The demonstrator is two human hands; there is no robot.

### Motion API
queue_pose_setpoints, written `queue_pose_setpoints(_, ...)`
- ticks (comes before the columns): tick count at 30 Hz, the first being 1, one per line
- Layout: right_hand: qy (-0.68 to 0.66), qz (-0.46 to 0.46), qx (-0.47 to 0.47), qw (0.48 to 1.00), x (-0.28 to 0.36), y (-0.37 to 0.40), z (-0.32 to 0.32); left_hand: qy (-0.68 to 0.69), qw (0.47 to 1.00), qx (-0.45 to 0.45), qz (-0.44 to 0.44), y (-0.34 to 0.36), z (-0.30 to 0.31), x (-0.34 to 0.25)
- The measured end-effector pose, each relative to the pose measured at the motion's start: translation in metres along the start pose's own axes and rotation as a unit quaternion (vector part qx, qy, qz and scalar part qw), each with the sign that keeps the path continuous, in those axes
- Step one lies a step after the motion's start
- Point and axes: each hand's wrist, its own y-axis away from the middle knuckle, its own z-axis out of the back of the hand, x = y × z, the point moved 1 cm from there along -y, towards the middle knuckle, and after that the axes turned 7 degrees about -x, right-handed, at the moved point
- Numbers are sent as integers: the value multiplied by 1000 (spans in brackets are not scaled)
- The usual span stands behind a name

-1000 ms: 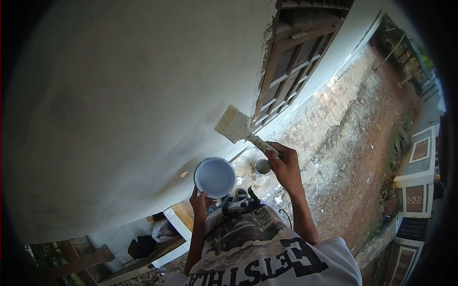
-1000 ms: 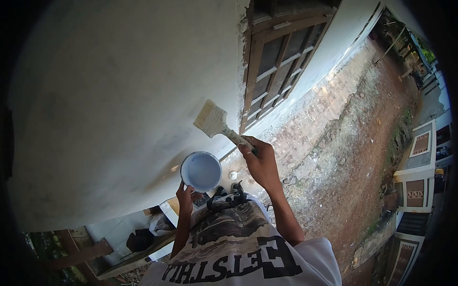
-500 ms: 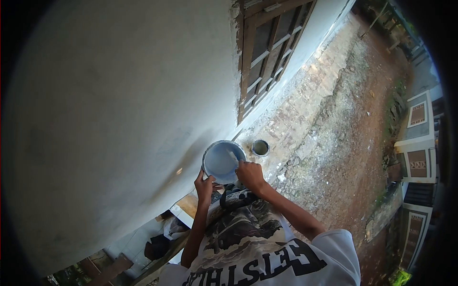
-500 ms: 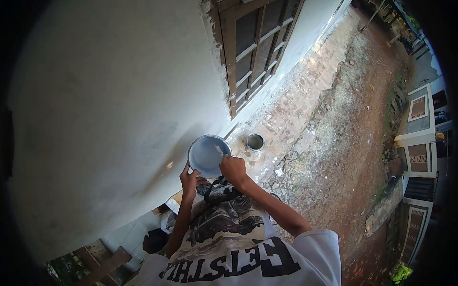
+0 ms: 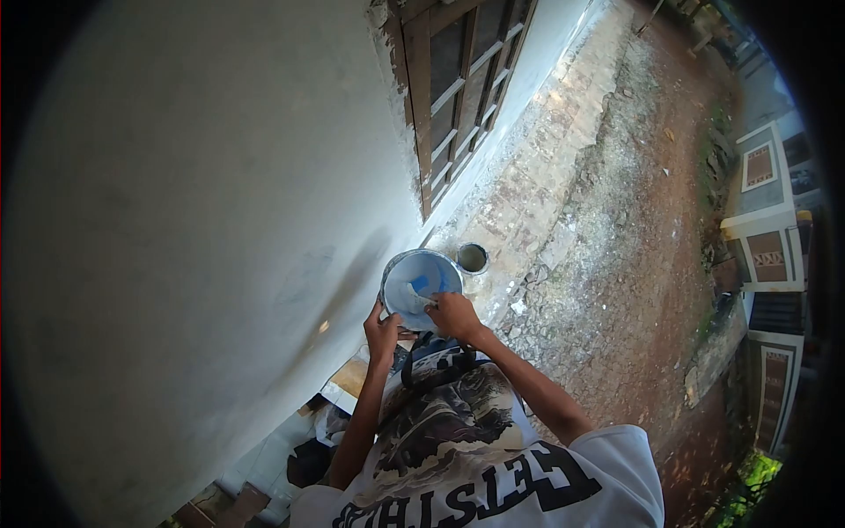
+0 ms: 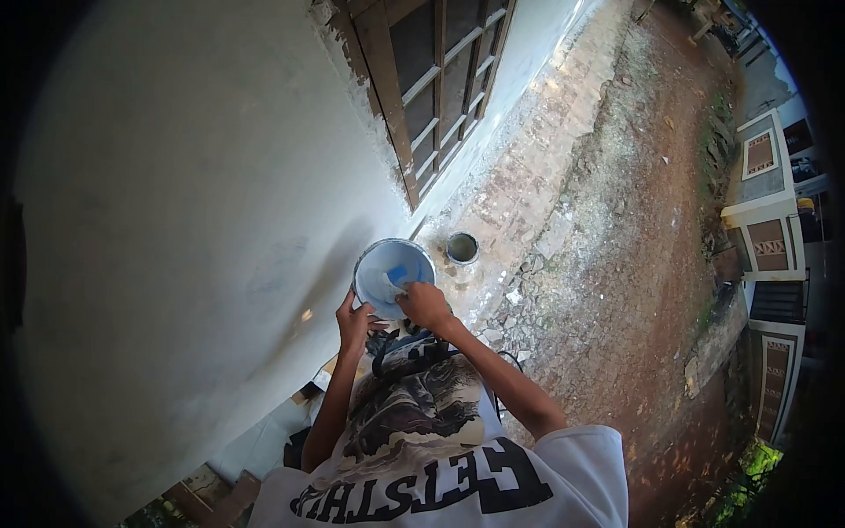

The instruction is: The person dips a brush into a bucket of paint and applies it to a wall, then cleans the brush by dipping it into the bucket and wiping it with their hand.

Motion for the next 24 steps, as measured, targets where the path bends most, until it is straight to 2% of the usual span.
queue_pose_setpoints(5, -111, -32, -19, 993, -23, 6, -2, -8, 999, 17, 31, -13, -2, 7)
queue_pose_setpoints(7, -226, -93, -41, 969, -30, 12, -1, -1, 999, 26, 39, -15, -2, 9)
queue_pose_setpoints(8, -226, -97, -42, 968, -33, 17, 0, -2, 999, 29, 42, -16, -3, 9)
queue_pose_setpoints(10, -342, -153, -60, 925, -35, 25, 5, 6, 998, 37, 57, -21, -4, 9)
queue_pose_setpoints(11, -342, -156, -63, 924, -34, 29, 7, 5, 997, 40, 59, -22, -4, 10)
queue_pose_setpoints(13, -432, -200, -80, 876, -35, 34, 9, 3, 997, 43, 62, -21, -6, 7)
queue_pose_setpoints(17, -460, -225, -95, 854, -48, 41, 3, -6, 997, 56, 50, -28, -6, 11)
queue_pose_setpoints(19, -503, -243, -121, 821, -51, 43, 0, -5, 996, 68, 60, -26, -8, 4)
queue_pose_setpoints(24, -500, -239, -139, 821, -43, 42, 2, 7, 995, 65, 71, -24, -7, -6)
